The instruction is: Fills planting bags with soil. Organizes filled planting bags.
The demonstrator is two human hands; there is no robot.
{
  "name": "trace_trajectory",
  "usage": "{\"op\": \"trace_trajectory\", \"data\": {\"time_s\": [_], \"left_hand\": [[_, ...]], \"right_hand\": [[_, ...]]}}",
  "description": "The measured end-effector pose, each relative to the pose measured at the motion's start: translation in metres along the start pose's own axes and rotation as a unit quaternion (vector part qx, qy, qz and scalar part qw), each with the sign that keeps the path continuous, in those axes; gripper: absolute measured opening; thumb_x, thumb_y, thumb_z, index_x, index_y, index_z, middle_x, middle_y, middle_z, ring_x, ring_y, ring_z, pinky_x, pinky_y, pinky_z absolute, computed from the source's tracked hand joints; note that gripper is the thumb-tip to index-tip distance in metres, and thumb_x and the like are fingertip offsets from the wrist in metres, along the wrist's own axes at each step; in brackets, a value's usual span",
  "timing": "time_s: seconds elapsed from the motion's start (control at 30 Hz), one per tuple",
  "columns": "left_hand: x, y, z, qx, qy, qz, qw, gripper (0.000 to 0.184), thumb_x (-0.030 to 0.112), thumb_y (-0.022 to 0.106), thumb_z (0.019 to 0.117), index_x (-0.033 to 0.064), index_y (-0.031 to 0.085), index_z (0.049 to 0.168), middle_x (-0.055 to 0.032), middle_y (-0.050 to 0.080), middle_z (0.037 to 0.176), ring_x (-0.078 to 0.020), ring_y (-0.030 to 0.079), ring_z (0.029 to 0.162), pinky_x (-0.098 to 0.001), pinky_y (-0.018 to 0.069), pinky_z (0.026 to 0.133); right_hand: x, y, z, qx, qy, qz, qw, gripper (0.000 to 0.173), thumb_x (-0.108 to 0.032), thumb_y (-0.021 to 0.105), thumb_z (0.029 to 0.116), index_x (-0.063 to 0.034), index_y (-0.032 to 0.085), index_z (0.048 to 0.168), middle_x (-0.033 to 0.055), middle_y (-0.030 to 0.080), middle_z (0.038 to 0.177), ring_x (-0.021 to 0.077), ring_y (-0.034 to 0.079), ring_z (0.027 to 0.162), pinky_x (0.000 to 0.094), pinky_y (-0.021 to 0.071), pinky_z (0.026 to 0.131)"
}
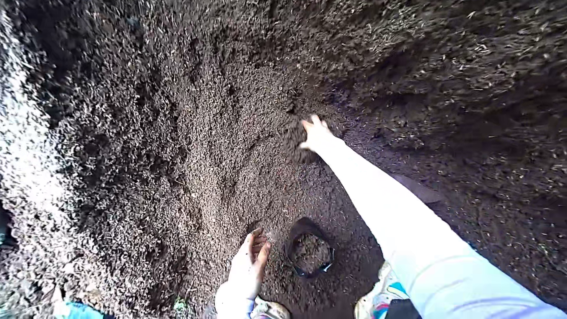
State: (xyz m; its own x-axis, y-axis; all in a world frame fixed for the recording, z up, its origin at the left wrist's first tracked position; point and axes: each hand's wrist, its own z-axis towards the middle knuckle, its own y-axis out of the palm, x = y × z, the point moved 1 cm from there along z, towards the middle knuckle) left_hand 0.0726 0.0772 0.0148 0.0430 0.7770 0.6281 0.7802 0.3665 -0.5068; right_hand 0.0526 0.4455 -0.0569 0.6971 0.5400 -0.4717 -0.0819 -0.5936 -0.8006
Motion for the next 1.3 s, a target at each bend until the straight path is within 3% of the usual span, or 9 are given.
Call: {"op": "trace_trajectory", "data": {"time_s": [0.13,0.27,0.4,0.57,0.67,0.77,0.83,0.97,1.3], "left_hand": [[0.005,0.011,0.002,-0.025,0.025,-0.003,0.999,0.044,0.023,0.056,0.1038,0.0066,0.055,0.144,-0.0112,0.068,0.132,-0.0189,0.069,0.114,-0.0389,0.0541,0.100],[0.012,0.015,-0.012,-0.003,0.091,0.035,0.995,0.034,0.021,0.056,0.1040,0.0068,0.064,0.134,-0.0100,0.066,0.135,-0.0200,0.067,0.118,-0.0399,0.0531,0.104],[0.005,0.031,-0.022,0.021,0.204,0.107,0.973,0.028,0.025,0.058,0.1007,0.0114,0.075,0.119,-0.0117,0.066,0.134,-0.0284,0.060,0.127,-0.0451,0.0462,0.108],[0.004,0.060,-0.029,-0.046,0.102,0.109,0.988,0.055,0.029,0.063,0.1011,0.0138,0.050,0.152,-0.0173,0.045,0.157,-0.0308,0.050,0.141,-0.0476,0.0439,0.114],[0.008,0.067,-0.032,-0.022,0.123,0.033,0.992,0.063,0.007,0.067,0.0942,-0.0009,0.044,0.152,-0.0219,0.045,0.156,-0.0296,0.047,0.144,-0.0412,0.0371,0.120],[0.009,0.068,-0.036,-0.016,0.146,0.011,0.989,0.073,0.010,0.073,0.0913,-0.0019,0.039,0.155,-0.0187,0.041,0.161,-0.0246,0.041,0.149,-0.0366,0.0299,0.125],[0.005,0.069,-0.035,-0.019,0.152,0.005,0.988,0.072,0.007,0.071,0.0916,-0.0011,0.038,0.155,-0.0169,0.038,0.163,-0.0236,0.039,0.151,-0.0365,0.0290,0.125],[0.000,0.068,-0.034,-0.027,0.158,-0.020,0.987,0.072,0.003,0.067,0.0908,0.0021,0.037,0.157,-0.0144,0.036,0.165,-0.0220,0.036,0.152,-0.0365,0.0280,0.126],[-0.001,0.068,-0.033,-0.038,0.175,-0.030,0.983,0.071,0.001,0.062,0.0922,0.0032,0.036,0.158,-0.0113,0.034,0.166,-0.0191,0.032,0.154,-0.0353,0.0252,0.127]], "right_hand": [[0.035,0.050,-0.038,-0.087,0.067,-0.014,0.994,0.096,-0.010,0.091,0.0732,-0.0194,0.045,0.157,0.0229,0.016,0.169,0.0569,0.038,0.138,0.0711,0.0434,0.103],[0.061,0.061,-0.070,-0.150,0.087,0.024,0.985,0.087,-0.022,0.087,0.0825,-0.0136,0.042,0.157,0.0275,0.032,0.161,0.0467,0.041,0.144,0.0650,0.0386,0.113],[0.027,0.025,-0.144,-0.223,0.025,0.074,0.972,0.085,-0.019,0.084,0.0869,-0.0044,0.038,0.157,0.0278,0.036,0.159,0.0403,0.037,0.148,0.0572,0.0315,0.120],[-0.036,-0.008,-0.234,-0.256,-0.096,0.121,0.954,0.074,-0.010,0.085,0.0816,-0.0020,0.050,0.147,0.0228,0.044,0.153,0.0332,0.047,0.139,0.0491,0.0393,0.116],[-0.063,0.003,-0.269,-0.267,-0.115,0.066,0.955,0.076,-0.010,0.085,0.0811,-0.0009,0.050,0.148,0.0248,0.043,0.153,0.0350,0.048,0.138,0.0482,0.0401,0.115],[-0.077,0.026,-0.282,-0.255,-0.036,-0.058,0.964,0.082,-0.014,0.081,0.0868,-0.0110,0.040,0.158,0.0260,0.022,0.166,0.0441,0.039,0.144,0.0560,0.0390,0.115],[-0.079,0.036,-0.288,-0.205,-0.015,-0.080,0.975,0.075,-0.013,0.077,0.0894,-0.0143,0.043,0.156,0.0227,0.020,0.167,0.0442,0.038,0.145,0.0553,0.0393,0.115],[-0.075,0.051,-0.295,-0.116,-0.061,-0.107,0.986,0.049,-0.004,0.062,0.0978,-0.0053,0.055,0.146,0.0198,0.043,0.157,0.0359,0.044,0.143,0.0447,0.0373,0.119],[-0.068,0.052,-0.303,-0.116,-0.085,-0.154,0.977,0.034,-0.009,0.054,0.1046,-0.0029,0.062,0.137,0.0164,0.056,0.147,0.0262,0.053,0.138,0.0382,0.0404,0.118]]}}
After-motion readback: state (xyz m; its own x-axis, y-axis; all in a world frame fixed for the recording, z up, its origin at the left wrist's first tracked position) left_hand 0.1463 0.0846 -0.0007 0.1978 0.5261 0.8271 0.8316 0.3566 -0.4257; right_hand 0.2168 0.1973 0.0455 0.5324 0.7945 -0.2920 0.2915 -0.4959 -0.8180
